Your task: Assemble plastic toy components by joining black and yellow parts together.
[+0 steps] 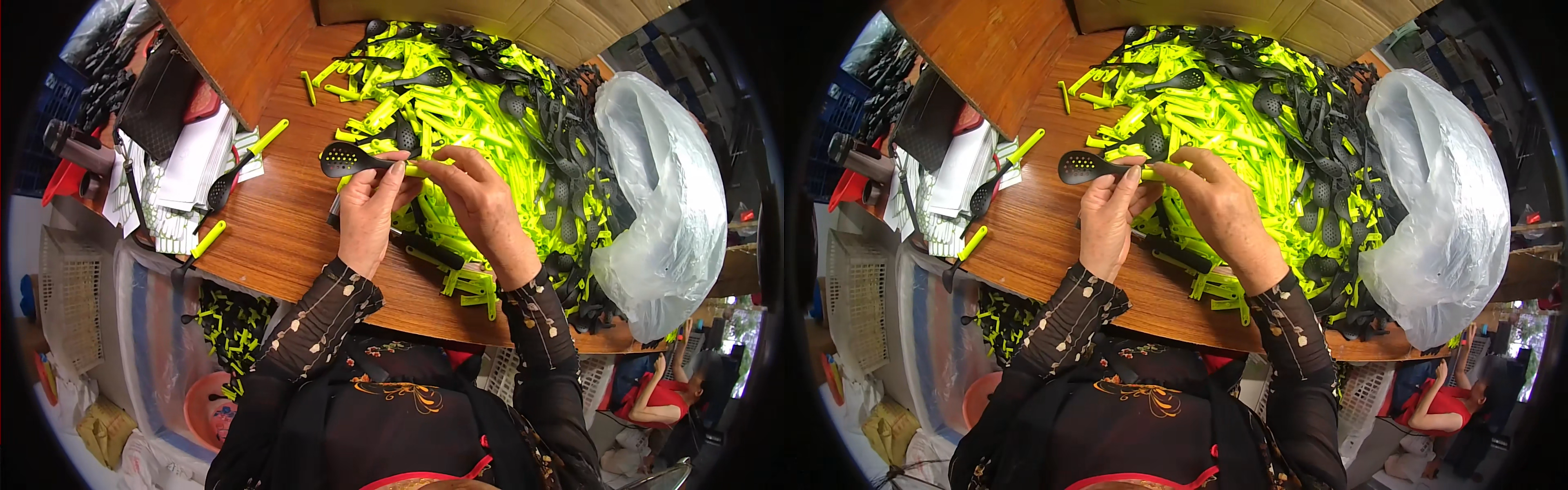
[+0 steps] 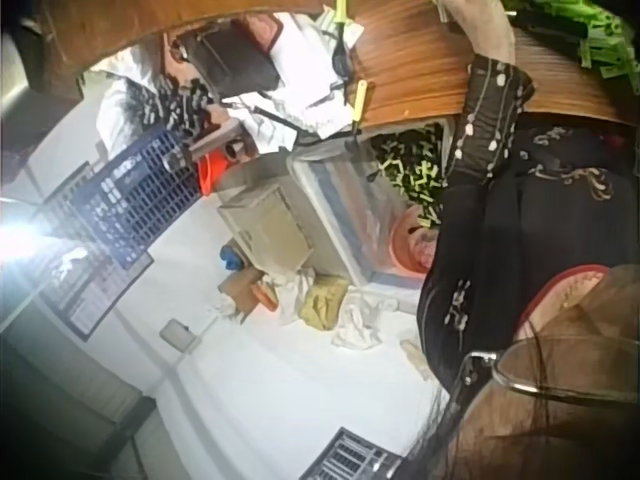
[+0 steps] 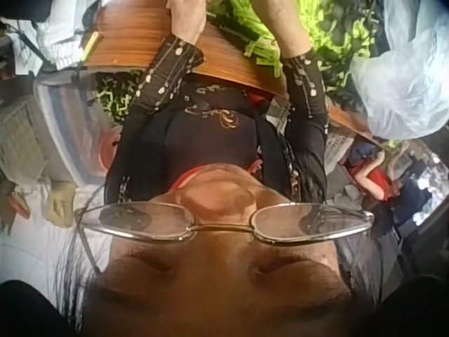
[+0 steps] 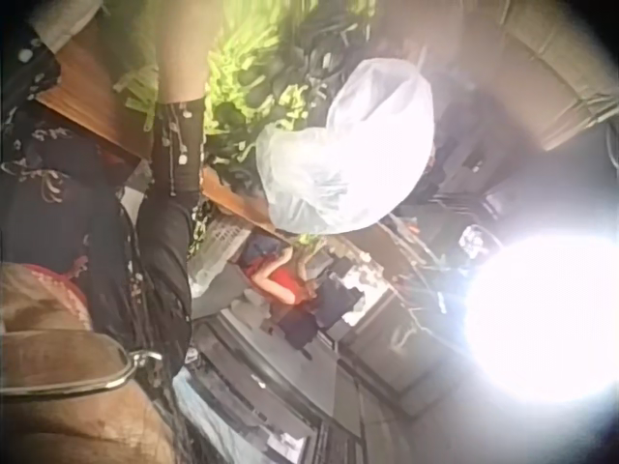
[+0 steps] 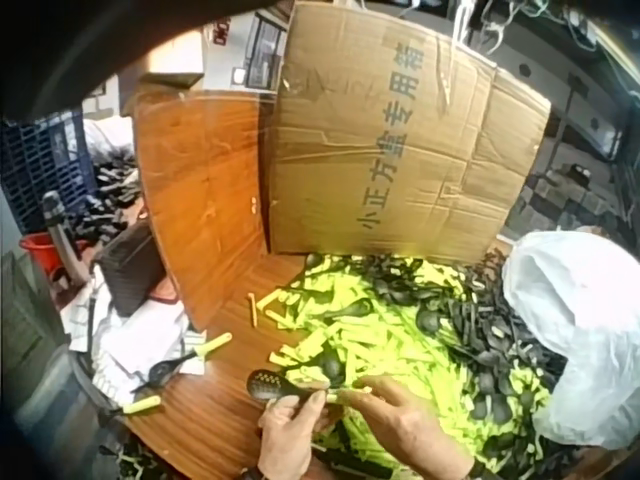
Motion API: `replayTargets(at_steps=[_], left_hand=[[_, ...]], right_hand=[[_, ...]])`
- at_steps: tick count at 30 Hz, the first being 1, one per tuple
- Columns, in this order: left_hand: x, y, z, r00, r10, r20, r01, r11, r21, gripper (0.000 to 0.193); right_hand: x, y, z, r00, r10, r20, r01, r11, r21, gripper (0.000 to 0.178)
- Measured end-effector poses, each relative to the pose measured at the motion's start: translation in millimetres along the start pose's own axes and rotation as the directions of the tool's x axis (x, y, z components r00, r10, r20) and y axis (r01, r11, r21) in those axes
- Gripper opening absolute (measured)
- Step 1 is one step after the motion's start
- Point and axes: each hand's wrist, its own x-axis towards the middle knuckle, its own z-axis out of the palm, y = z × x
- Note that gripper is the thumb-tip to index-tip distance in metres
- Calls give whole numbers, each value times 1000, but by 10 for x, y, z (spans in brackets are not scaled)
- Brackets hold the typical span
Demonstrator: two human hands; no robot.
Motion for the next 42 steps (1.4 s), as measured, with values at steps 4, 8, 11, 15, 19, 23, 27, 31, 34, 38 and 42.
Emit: replayTargets(at_steps=[4,8,11,15,19,23,27,31,34,38,42], left_hand=[[3,-11,-46,999,-13,33,15,998,-59,22],[-16,-11,-22,998,-15,61,17,999,-35,22],[-17,2,-17,998,-3,65,2,1000,18,20],[2,-26,-20,985,102,140,-119,985,125,21],[-31,-2,-22,975,155,163,-183,967,175,19],[-75,23,19,957,205,203,-235,963,131,16],[-41,4,-19,943,262,207,-289,951,113,17],[-56,7,-88,942,288,175,-314,938,146,16],[-95,30,-91,945,279,170,-296,951,85,18],[-268,66,5,938,279,205,-288,958,13,18],[-322,169,74,927,311,211,-322,946,23,20]], right_hand=[[-18,-73,54,994,102,-35,-97,988,119,24],[-28,-32,2,982,189,-12,-182,959,219,22],[-31,-46,-33,984,180,16,-180,970,162,22],[-19,-98,-61,984,178,-5,-176,978,112,18],[48,-217,-180,995,60,84,-31,949,-313,20],[-83,-30,25,990,136,34,-139,984,115,22],[-79,-142,107,984,180,-8,-176,969,172,23],[-80,-178,107,925,354,135,-377,892,247,21],[-162,-140,-64,877,384,288,-478,760,440,20],[-389,-209,-201,957,281,73,-289,903,319,13],[-401,-306,-72,974,116,-196,-89,986,142,8]])
